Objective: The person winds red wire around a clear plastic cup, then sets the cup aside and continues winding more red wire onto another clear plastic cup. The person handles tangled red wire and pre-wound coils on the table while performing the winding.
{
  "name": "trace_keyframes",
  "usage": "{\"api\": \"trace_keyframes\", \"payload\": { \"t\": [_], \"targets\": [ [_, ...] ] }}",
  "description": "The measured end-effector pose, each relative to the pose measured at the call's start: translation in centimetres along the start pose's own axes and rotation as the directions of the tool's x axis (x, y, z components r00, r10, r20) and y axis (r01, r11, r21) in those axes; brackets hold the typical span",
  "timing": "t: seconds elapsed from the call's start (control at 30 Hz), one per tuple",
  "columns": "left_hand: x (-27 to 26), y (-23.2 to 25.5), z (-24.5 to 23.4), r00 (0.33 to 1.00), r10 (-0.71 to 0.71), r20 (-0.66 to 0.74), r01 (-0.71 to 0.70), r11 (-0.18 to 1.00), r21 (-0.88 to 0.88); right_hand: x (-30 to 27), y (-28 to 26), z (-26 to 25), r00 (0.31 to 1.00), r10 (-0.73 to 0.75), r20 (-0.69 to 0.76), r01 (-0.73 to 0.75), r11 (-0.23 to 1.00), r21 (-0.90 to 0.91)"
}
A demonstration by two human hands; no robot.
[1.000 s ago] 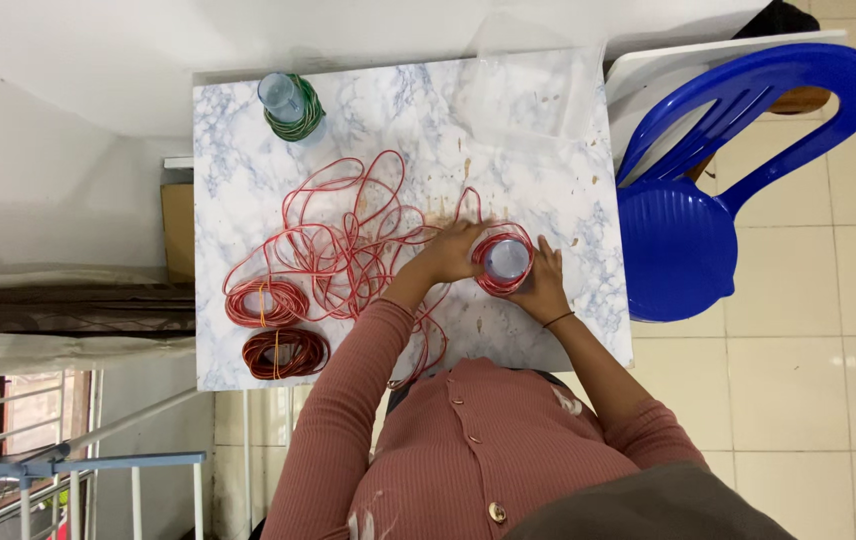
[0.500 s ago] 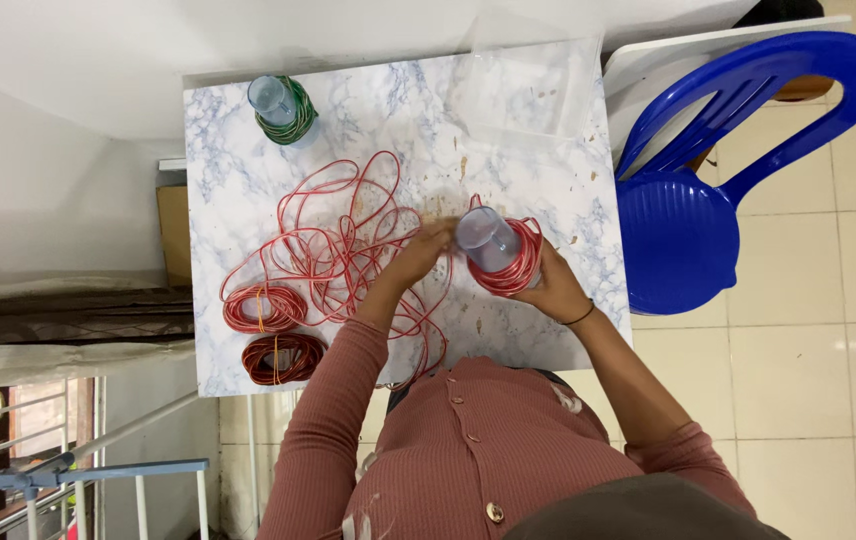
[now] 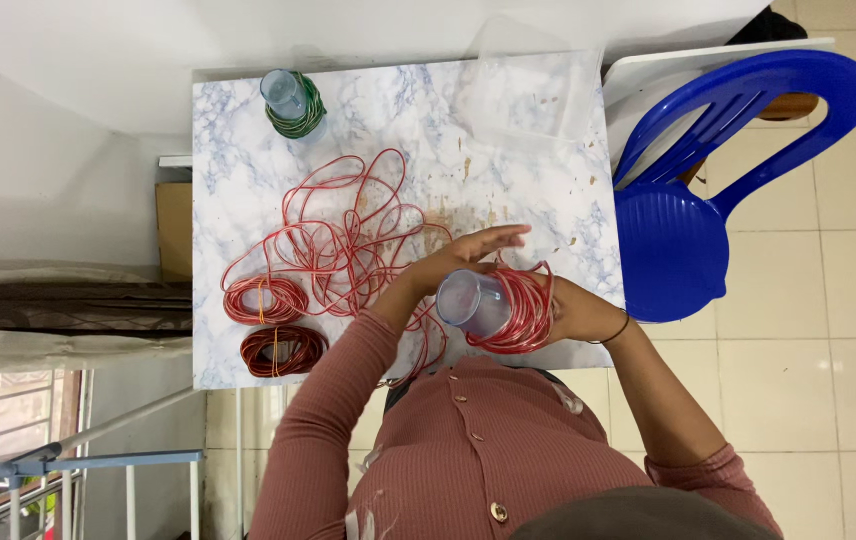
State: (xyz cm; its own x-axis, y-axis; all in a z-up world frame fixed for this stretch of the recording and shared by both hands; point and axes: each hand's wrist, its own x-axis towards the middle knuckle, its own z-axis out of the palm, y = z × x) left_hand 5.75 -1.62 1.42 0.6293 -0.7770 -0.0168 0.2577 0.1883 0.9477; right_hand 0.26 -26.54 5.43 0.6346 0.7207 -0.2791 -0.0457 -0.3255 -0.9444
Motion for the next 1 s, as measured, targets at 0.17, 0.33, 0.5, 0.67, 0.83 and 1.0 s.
{"api": "trace_keyframes", "payload": {
  "t": [0.17,0.33,0.5,0.67,0.83,1.0],
  "targets": [
    [1.7,-3.0,1.5,0.997,0.011,0.077,-0.009,1.0,-0.025,1.1,1.5,1.0,0.991,-0.102,0.09,0.105,0.994,-0.039],
    [0.1,-4.8,-1.6,0.977,0.017,-0.211,0.023,0.982,0.186,0.5,3.2,0.1,0.999,0.025,0.027,-0.029,0.986,0.162],
    [-3.8,-3.0,-4.5,0.877,0.243,-0.416,0.005,0.858,0.513,0.5,4.2,0.3,0.938,0.073,-0.338,0.004,0.975,0.221],
    [-7.1,-2.4,-4.1,0.814,0.183,-0.552,0.172,0.83,0.53,0.9,4.3,1.0,0.78,0.001,-0.626,0.205,0.944,0.257],
    [-6.4,-5.4,-1.7,0.808,0.265,-0.526,0.18,0.739,0.649,2.2,2.7,0.9,0.631,-0.275,-0.725,0.391,0.92,-0.009],
    [-7.0,0.1,1.8,0.786,0.053,-0.616,0.375,0.751,0.544,2.7,2.5,1.4,0.663,-0.283,-0.693,0.396,0.918,0.005]
  ]
}}
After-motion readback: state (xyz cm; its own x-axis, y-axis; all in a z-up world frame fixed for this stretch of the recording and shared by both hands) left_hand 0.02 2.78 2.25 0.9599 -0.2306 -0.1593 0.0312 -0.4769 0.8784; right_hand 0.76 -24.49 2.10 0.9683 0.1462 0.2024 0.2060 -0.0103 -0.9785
